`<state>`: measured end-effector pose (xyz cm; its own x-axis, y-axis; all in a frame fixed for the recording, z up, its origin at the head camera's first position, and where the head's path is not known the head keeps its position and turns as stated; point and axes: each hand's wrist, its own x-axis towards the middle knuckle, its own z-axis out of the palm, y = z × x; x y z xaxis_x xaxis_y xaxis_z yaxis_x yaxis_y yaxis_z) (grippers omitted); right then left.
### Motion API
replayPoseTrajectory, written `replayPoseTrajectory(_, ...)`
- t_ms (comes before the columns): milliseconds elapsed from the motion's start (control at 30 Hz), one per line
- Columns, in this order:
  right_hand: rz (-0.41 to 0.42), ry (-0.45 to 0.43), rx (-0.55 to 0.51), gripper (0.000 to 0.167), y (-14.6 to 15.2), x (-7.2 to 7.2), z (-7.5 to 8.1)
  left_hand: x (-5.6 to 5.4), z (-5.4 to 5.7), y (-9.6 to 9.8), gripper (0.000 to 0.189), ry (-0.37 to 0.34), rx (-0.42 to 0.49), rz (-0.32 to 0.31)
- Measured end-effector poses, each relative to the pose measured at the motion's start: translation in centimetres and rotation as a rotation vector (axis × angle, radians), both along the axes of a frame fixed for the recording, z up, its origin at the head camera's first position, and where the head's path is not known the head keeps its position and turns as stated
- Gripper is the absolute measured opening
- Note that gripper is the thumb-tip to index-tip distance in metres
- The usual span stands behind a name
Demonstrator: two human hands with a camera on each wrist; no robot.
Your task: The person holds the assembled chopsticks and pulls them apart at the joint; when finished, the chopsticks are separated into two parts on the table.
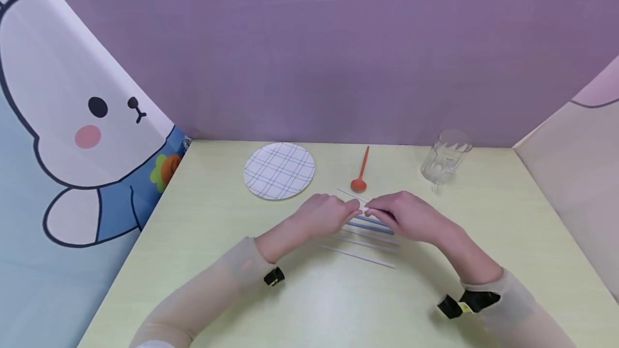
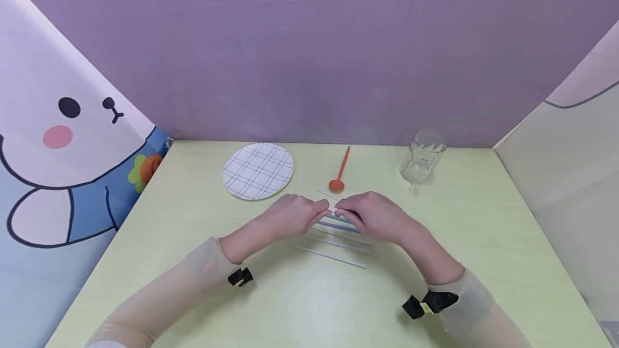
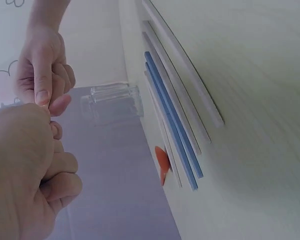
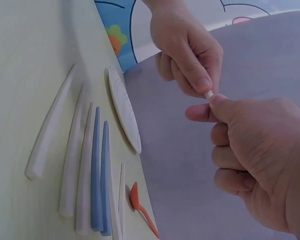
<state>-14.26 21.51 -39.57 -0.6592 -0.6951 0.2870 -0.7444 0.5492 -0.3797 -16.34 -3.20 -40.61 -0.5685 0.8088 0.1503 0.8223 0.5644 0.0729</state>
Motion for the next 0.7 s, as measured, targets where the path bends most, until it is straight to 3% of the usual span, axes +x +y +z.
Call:
replayPoseTrajectory(233,0.0,0.009,-0.012,0.008,-0.2,0.5,-0.2,0.8,0.1,-0.4,0.029,0.026,0.037,0.011)
replayPoseTrajectory(367,-0.018,0.061,0.074,0.008,-0.5,0.7,0.7,1.0,0.7,-0.7,0.029,0.098,0.045,0.009)
replayPoseTrajectory(500,-0.029,0.096,0.203,0.026,-1.1,0.8,2.5,1.0,1.4,-1.4,0.028,0.214,0.077,-0.017)
replayPoseTrajectory(600,-0.032,0.086,0.24,0.03,-1.6,0.9,3.1,0.9,1.6,-1.7,0.029,0.281,0.088,-0.03)
replayPoseTrajectory(700,-0.032,0.063,0.236,0.03,-2.2,1.0,3.3,1.1,1.8,-2.0,0.033,0.286,0.067,-0.02)
